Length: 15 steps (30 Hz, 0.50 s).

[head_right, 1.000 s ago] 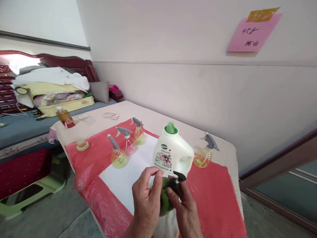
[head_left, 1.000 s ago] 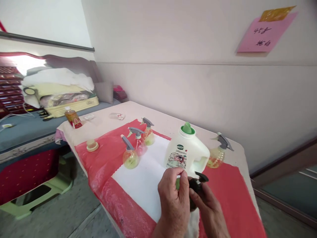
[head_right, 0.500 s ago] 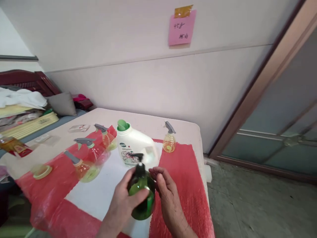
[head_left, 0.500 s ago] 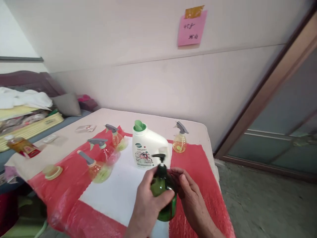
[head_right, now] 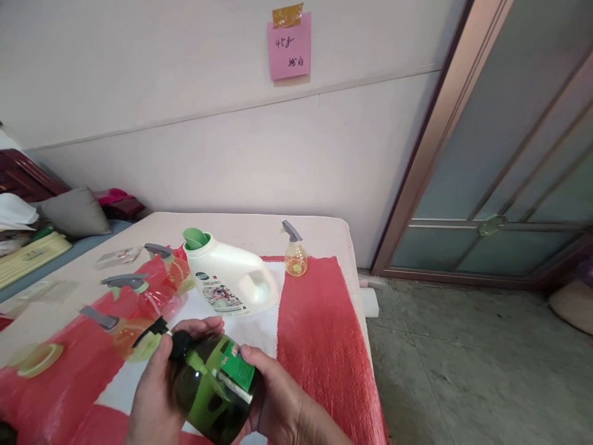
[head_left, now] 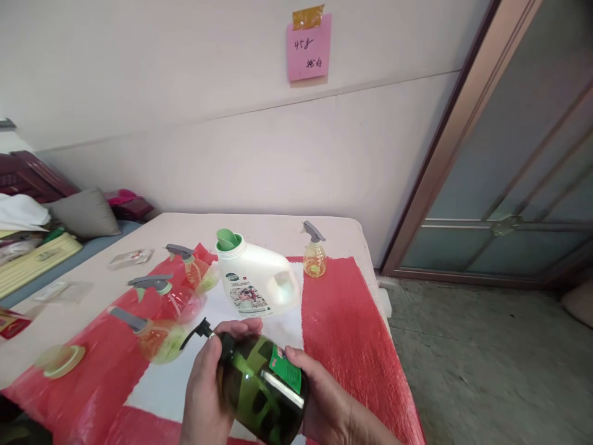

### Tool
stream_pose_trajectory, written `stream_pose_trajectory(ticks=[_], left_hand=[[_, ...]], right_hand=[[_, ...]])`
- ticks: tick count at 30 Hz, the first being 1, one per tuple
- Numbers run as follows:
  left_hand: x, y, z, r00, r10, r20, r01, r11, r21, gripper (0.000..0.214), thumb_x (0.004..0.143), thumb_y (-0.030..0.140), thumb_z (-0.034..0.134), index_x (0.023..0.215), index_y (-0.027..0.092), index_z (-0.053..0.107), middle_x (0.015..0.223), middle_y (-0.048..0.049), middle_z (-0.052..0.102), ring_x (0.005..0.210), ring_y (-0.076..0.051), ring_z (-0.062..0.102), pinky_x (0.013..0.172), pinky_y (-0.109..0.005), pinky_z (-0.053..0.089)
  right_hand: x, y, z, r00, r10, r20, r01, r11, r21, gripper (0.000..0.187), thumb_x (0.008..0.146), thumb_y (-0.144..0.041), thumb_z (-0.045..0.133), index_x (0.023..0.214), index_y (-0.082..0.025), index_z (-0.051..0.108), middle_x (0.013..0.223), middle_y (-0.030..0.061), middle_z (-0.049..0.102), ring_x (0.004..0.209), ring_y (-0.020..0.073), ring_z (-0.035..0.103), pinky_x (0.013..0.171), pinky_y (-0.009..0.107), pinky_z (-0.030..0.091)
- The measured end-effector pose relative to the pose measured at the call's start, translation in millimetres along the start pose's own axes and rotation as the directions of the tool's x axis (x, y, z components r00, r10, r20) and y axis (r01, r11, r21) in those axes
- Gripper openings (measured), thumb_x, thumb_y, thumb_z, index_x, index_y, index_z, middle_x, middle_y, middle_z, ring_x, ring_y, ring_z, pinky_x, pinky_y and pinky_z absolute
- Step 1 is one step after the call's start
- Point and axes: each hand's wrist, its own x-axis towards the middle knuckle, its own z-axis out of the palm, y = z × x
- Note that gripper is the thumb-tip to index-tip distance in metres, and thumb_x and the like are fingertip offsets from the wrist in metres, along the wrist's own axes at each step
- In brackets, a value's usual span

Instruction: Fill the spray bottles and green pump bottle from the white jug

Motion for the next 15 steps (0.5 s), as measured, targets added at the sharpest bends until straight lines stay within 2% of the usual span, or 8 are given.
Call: stream_pose_trajectory(ticks=[3, 5, 7, 9, 12, 13, 14, 15], left_hand=[[3, 4, -5.6, 0.998, -0.051, -0.033, 0.051, 0.999, 0.001, 0.035, 0.071, 0.051, 0.073, 0.077, 0.017, 0.066, 0.100, -0.0120, 0.073, 0.089, -0.030, 0.068, 0.074, -0.042, 0.057], [3, 4, -5.1, 0.996, -0.059, -0.072, 0.061, 0.998, 0.035, 0.033, 0.072, 0.049, 0.073, 0.075, 0.017, 0.063, 0.100, -0.0108, 0.073, 0.086, -0.027, 0.067, 0.072, -0.040, 0.057], [3, 3, -2.1, 0.992, -0.051, -0.112, 0.059, 0.996, 0.072, 0.034, 0.072, 0.049, 0.074, 0.074, 0.018, 0.061, 0.100, -0.0103, 0.074, 0.092, -0.027, 0.067, 0.074, -0.038, 0.056], [4, 1, 1.5, 0.989, -0.028, -0.147, 0.042, 0.994, 0.097, 0.035, 0.073, 0.050, 0.073, 0.074, 0.018, 0.059, 0.102, -0.0094, 0.074, 0.100, -0.027, 0.065, 0.078, -0.036, 0.055], [6, 1, 4.7, 0.979, 0.000, -0.202, 0.020, 0.995, 0.099, 0.034, 0.075, 0.051, 0.070, 0.075, 0.019, 0.058, 0.107, -0.0081, 0.073, 0.104, -0.027, 0.064, 0.080, -0.035, 0.054], [6, 1, 4.7, 0.974, 0.010, -0.227, 0.011, 0.996, 0.094, 0.034, 0.075, 0.051, 0.070, 0.075, 0.019, 0.057, 0.107, -0.0079, 0.073, 0.103, -0.027, 0.065, 0.079, -0.035, 0.054], [6, 3, 4.3, 0.969, 0.016, -0.245, 0.006, 0.996, 0.090, 0.033, 0.075, 0.050, 0.069, 0.075, 0.019, 0.057, 0.106, -0.0076, 0.073, 0.103, -0.027, 0.065, 0.079, -0.035, 0.053], [5, 5, 3.5, 0.968, 0.020, -0.251, 0.002, 0.996, 0.089, 0.032, 0.075, 0.049, 0.069, 0.075, 0.020, 0.057, 0.104, -0.0074, 0.073, 0.102, -0.026, 0.065, 0.078, -0.035, 0.053]], right_hand=[[0, 1, 5, 1.000, 0.021, -0.016, -0.022, 0.999, -0.039, 0.063, 0.078, -0.063, 0.059, 0.118, -0.015, 0.064, 0.097, 0.0088, 0.069, 0.070, 0.0173, 0.061, 0.074, 0.036, 0.051], [-2, -2, 10, 0.996, -0.065, -0.053, 0.057, 0.988, -0.146, 0.059, 0.078, -0.062, 0.060, 0.114, -0.015, 0.064, 0.095, 0.0077, 0.068, 0.072, 0.0170, 0.061, 0.075, 0.035, 0.050], [-5, -4, 12, 0.976, -0.206, -0.075, 0.168, 0.923, -0.345, 0.058, 0.076, -0.061, 0.063, 0.111, -0.015, 0.063, 0.095, 0.0076, 0.066, 0.080, 0.0204, 0.062, 0.077, 0.036, 0.050], [-7, -3, 12, 0.914, -0.398, -0.078, 0.264, 0.729, -0.631, 0.067, 0.066, -0.057, 0.072, 0.117, -0.017, 0.058, 0.101, 0.0091, 0.064, 0.090, 0.0262, 0.062, 0.083, 0.041, 0.050], [-8, 1, 7, 0.771, -0.637, 0.018, 0.263, 0.292, -0.919, 0.096, 0.050, -0.047, 0.085, 0.132, -0.018, 0.047, 0.131, 0.0175, 0.052, 0.119, 0.0394, 0.049, 0.101, 0.053, 0.040], [-8, 2, 6, 0.750, -0.659, 0.062, 0.274, 0.224, -0.935, 0.100, 0.049, -0.048, 0.087, 0.135, -0.019, 0.045, 0.139, 0.0185, 0.046, 0.126, 0.0413, 0.043, 0.106, 0.054, 0.036], [-8, 2, 6, 0.757, -0.648, 0.087, 0.306, 0.233, -0.923, 0.098, 0.053, -0.051, 0.085, 0.137, -0.020, 0.045, 0.141, 0.0176, 0.043, 0.130, 0.0407, 0.040, 0.108, 0.053, 0.034], [-8, 0, 6, 0.778, -0.622, 0.090, 0.348, 0.308, -0.885, 0.089, 0.060, -0.057, 0.081, 0.134, -0.021, 0.047, 0.138, 0.0158, 0.046, 0.128, 0.0381, 0.042, 0.107, 0.051, 0.035]])
